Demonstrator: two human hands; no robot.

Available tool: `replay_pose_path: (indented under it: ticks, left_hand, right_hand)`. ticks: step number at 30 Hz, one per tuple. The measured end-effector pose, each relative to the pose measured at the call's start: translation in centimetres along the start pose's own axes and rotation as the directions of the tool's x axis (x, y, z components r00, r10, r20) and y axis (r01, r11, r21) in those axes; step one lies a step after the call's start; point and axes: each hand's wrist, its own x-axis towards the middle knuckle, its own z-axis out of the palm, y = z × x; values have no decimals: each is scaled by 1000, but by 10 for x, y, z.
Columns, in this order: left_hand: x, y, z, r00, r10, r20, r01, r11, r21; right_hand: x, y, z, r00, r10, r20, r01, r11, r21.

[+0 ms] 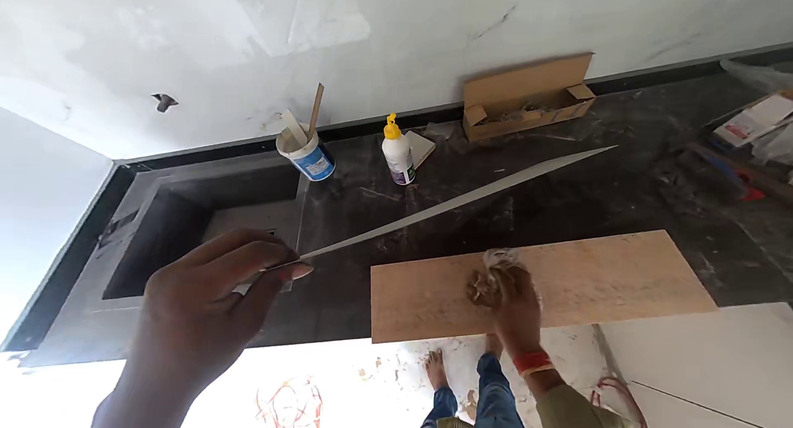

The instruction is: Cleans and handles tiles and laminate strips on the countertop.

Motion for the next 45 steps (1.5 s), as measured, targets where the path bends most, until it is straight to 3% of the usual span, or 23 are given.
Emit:
replay_pose_path:
  ticks: [3, 5, 8, 9, 11, 12, 13, 15, 18, 19, 20, 22, 24, 26, 27, 29, 31, 35, 38, 42, 45]
  left_hand:
    - [-6, -5, 4, 1000, -22, 16, 22, 1000, -21]
    - [-7, -7, 7, 999, -40, 14, 40, 999, -22]
    - [-6, -5, 11, 999, -33, 7, 34, 999, -22]
    - [-8, -4, 11, 999, -32, 8, 32, 999, -20]
    - [-10, -4, 10, 1000, -30, 2, 30, 1000, -7]
    - [-11, -4, 9, 1000, -28, 5, 27, 1000, 11]
    - [-12, -5, 8, 1000, -24, 14, 24, 999, 30]
    - [-14, -8, 11, 999, -22, 33, 21, 999, 31]
    - [-12, -9, 17, 999, -36, 21, 36, 999, 10]
    - [-11, -10, 17, 999, -41, 17, 41, 999, 5]
    - [-13, -11, 16, 999, -51, 16, 51, 999, 1]
    - [-15, -15, 13, 999, -50, 16, 50, 999, 0]
    - [-17, -20, 11, 999, -33, 11, 33, 999, -3]
    - [-18, -25, 12, 999, -28, 19, 28, 999, -16]
    - [-16, -27, 13, 999, -38, 13, 38, 999, -16]
    - [-11, -30, 15, 998, -68, -16, 68, 997, -37]
    - [-6, -38, 15, 995, -91, -44, 86, 990, -111]
    - [0, -42, 22, 974, -212, -78, 177, 930, -323]
    - [5, -36, 25, 961, -263, -83, 216, 905, -366]
    - [3, -43, 27, 961, -265, -79, 217, 899, -380]
    - [3, -44, 19, 967, -254, -28, 235, 926, -296]
  right_hand:
    - [-35, -61, 27, 979, -34, 203, 28, 999, 28]
    - [-57, -114, 52, 930, -160, 331, 148, 987, 62]
    - [-38, -129, 39, 814, -175, 554, 157, 984, 80]
    - [-28, -110, 27, 844, -141, 517, 126, 990, 63]
    - [-6, -62, 10, 956, -49, 289, 39, 998, 41]
    - [2, -48, 9, 978, 1, 207, -5, 1000, 18]
    - [4, -49, 16, 981, 45, 191, -50, 998, 22]
    - [-22, -86, 40, 953, 23, 302, -53, 994, 94]
    - [-46, -137, 53, 816, -223, 533, 198, 975, 104]
    - [-39, -129, 46, 823, -236, 516, 211, 972, 108]
    - [-32, -107, 35, 875, -218, 432, 195, 976, 99]
    - [-8, -58, 8, 960, -81, 268, 73, 997, 40]
    - [1, -43, 14, 983, 2, 181, 0, 1000, -8]
    - [-25, -81, 40, 960, -8, 279, -13, 997, 72]
    - [-39, -108, 53, 932, -90, 350, 69, 995, 74]
    - [-43, -145, 57, 818, -171, 550, 154, 985, 78]
    - [-33, -140, 48, 776, -168, 607, 131, 986, 105]
    - [-17, -72, 25, 952, -79, 295, 63, 996, 63]
    - [-11, -44, 19, 978, 4, 208, -5, 1000, 3]
    - [-27, -102, 61, 937, -25, 348, 5, 998, 60]
    - [-39, -173, 94, 874, -232, 427, 132, 959, 251]
